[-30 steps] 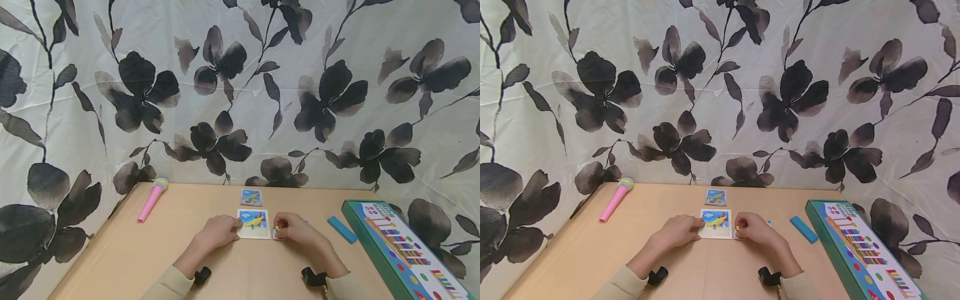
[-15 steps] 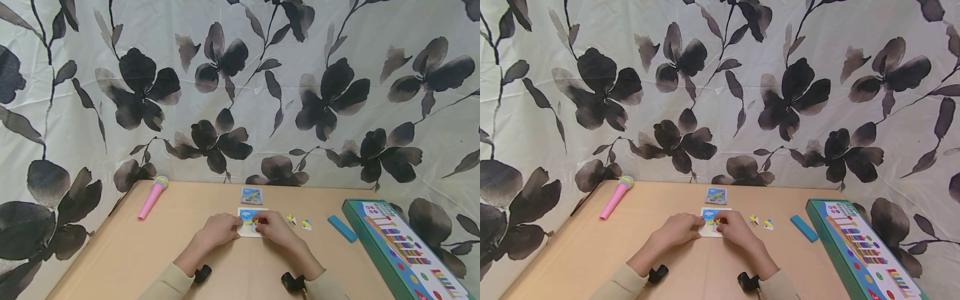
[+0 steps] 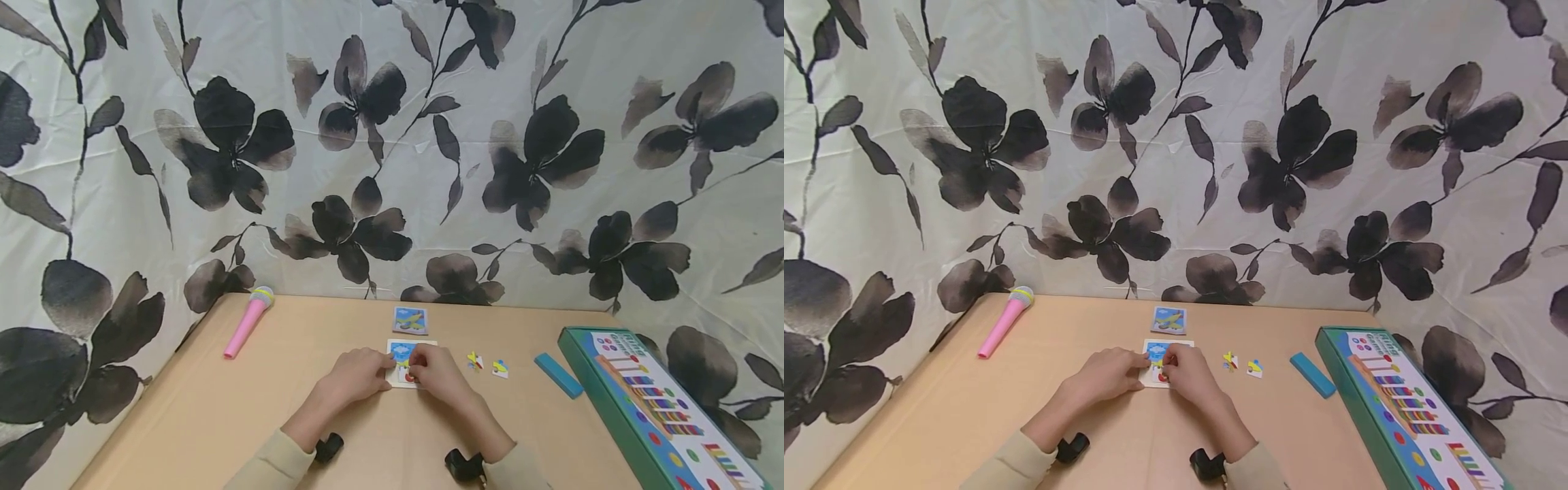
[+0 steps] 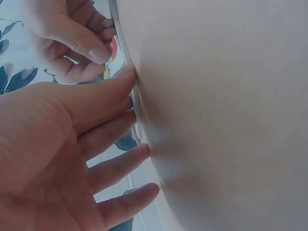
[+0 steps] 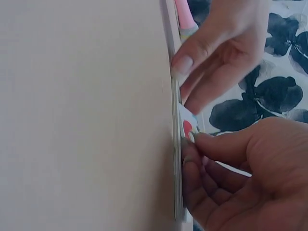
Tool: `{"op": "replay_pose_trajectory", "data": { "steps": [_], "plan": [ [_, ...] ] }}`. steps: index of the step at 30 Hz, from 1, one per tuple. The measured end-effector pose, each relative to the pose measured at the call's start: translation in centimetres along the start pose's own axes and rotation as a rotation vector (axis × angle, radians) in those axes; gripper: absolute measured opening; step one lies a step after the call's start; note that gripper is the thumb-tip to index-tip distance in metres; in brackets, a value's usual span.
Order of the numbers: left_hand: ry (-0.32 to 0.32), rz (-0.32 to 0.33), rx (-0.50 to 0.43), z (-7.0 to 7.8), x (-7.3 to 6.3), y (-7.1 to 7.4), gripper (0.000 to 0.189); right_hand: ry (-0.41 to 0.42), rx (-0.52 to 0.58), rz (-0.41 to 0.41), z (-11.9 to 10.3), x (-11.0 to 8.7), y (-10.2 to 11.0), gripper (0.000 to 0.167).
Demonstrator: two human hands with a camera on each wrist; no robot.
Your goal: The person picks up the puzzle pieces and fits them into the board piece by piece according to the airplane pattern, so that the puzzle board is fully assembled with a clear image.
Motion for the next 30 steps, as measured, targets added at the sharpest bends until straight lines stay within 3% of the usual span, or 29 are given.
{"op": "replay_pose_trajectory", "data": {
  "steps": [6,11,15,22,30],
  "plan": [
    [0.002,0.012,0.009,-0.2,0.1,-0.2,0.039,0.023,-0.066,0.001,-0.5,0.3,-0.8,0.010],
    [0.004,0.011,0.001,-0.3,0.1,-0.4,0.038,0.022,-0.054,-0.021,-0.3,0.4,-1.0,0.009],
    [-0.001,0.012,0.002,-0.2,0.1,-0.3,0.038,-0.001,-0.022,-0.068,-0.3,0.4,-0.7,0.008],
    [0.001,0.006,-0.008,-0.2,0.1,-0.1,0.038,-0.007,0.019,-0.164,-0.8,0.1,0.0,0.022],
    [0.003,0.002,-0.002,-0.2,0.2,-0.2,0.039,0.008,-0.014,-0.116,-1.0,0.1,-0.3,0.016]
  ]
}}
Point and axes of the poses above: each hand's wrist, its own x-axis towards the middle knuckle, its own y-axis out of the back of the hand, z = x × y, the point moved 1 cm from there along x, towards the middle knuckle, and after that the axes turned 6 degrees about y, right-handed, at the moved point
